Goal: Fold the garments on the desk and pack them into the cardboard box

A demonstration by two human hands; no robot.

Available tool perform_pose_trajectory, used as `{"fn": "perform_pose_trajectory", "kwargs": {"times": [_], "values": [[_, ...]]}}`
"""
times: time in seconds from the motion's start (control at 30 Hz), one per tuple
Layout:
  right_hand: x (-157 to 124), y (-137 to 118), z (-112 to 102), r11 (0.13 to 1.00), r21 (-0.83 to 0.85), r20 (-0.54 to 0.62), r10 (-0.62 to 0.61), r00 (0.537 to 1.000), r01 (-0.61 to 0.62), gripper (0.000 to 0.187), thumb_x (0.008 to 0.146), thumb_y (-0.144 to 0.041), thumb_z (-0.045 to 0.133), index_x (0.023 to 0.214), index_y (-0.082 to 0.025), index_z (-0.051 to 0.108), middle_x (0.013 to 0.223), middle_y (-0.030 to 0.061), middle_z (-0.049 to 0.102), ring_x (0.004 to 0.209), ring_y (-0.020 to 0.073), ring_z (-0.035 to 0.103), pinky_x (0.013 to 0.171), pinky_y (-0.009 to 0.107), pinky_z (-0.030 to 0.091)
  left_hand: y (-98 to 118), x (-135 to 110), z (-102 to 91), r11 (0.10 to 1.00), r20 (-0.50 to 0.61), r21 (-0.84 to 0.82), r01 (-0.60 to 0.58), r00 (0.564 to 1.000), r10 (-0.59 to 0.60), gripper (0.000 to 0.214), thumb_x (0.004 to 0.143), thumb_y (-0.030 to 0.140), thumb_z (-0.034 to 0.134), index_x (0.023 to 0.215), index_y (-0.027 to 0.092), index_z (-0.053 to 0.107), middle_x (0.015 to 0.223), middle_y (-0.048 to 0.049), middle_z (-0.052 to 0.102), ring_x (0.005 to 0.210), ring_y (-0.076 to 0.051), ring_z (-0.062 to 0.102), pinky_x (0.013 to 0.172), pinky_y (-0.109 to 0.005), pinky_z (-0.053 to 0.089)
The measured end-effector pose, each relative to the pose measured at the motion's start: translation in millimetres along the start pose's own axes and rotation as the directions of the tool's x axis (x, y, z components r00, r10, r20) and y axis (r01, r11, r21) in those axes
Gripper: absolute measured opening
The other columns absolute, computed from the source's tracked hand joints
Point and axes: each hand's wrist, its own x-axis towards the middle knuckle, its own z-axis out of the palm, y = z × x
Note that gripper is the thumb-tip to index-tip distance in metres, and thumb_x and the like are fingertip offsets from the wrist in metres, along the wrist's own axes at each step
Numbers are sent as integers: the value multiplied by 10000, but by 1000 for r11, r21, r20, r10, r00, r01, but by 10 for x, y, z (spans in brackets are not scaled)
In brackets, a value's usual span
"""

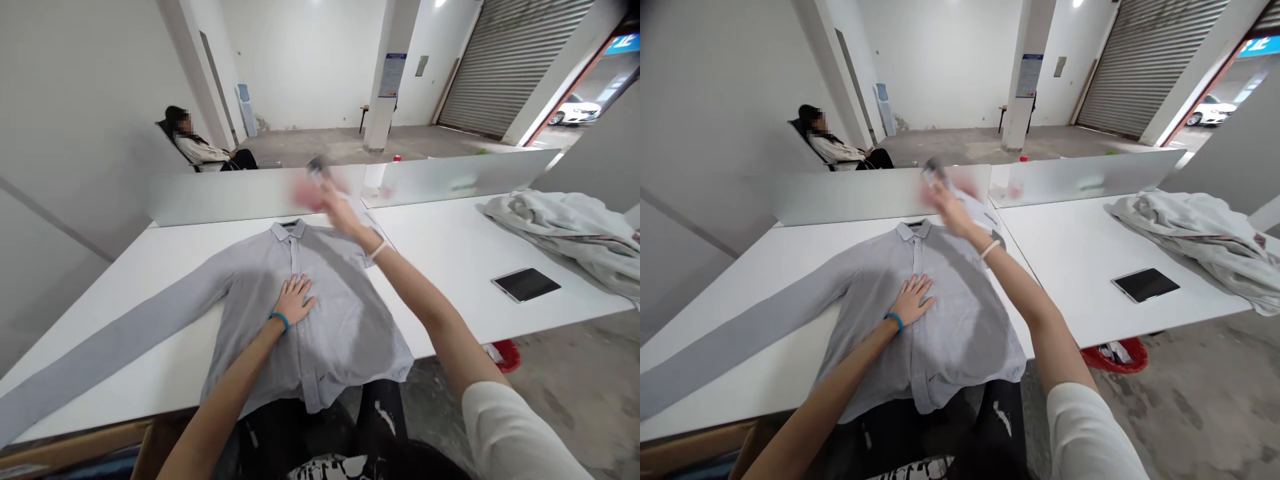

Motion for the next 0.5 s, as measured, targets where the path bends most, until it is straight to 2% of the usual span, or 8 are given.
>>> {"fn": "perform_pose_trajectory", "kwargs": {"times": [0.03,0.1,0.17,0.2,0.27,0.37,0.43,0.5], "values": [[-121,-196,230,993,12,90,-117,989,116,414,887,-268,514,1271,-117,547,1526,58,306,1422,114,197,1140,269,154,-3,-3,-1,1000,-10,-16,0,1000,0,609,910,530,313,1425,215,389,1535,-75,285,1434,-321,145,1155,-516,152],[-421,-383,636,879,41,337,-459,822,474,425,895,-274,535,1301,-149,539,1548,95,241,1429,230,200,1155,446,134,-8,-7,-3,999,-31,-41,0,1000,-1,583,912,514,327,1409,223,417,1519,-76,322,1429,-318,171,1156,-513,165],[-706,-318,920,830,4,414,-509,755,558,422,917,-252,493,1330,-172,519,1551,121,217,1431,302,174,1133,556,120,-10,-8,-1,999,-53,-49,-2,999,-1,555,916,485,341,1389,214,445,1500,-78,361,1422,-319,198,1154,-513,180],[-825,-211,1009,837,-34,417,-484,769,546,428,926,-238,466,1349,-177,500,1548,131,220,1430,316,170,1126,578,120,-9,-7,2,999,-66,-51,-4,998,1,540,918,470,349,1376,207,461,1492,-78,375,1418,-319,212,1152,-514,191],[-1012,91,1087,885,-133,388,-367,845,445,448,936,-199,409,1381,-186,459,1542,138,237,1427,319,180,1122,591,126,-6,0,12,997,-101,-71,-6,995,-1,495,922,435,359,1336,204,505,1476,-69,403,1407,-309,249,1145,-510,220],[-1227,587,1051,945,-288,283,-72,956,157,464,953,-243,372,1412,-190,417,1542,137,239,1422,329,193,1116,592,158,-26,23,21,991,-171,-129,15,985,-38,397,925,353,369,1234,218,578,1415,-47,488,1353,-248,369,1122,-452,300],[-1354,842,1014,934,-355,210,121,970,-40,496,968,-361,350,1431,-188,387,1544,143,235,1418,347,196,1105,591,192,-91,51,-2,981,-229,-179,79,966,-120,355,917,262,361,1168,209,605,1349,-54,549,1284,-197,455,1088,-386,359],[-1457,1001,1012,909,-383,194,255,947,-166,545,975,-457,279,1453,-204,345,1543,130,243,1411,350,211,1096,588,217,-222,94,-67,954,-285,-224,198,923,-259,350,886,173,352,1118,188,613,1300,-81,571,1236,-180,494,1051,-350,393]]}}
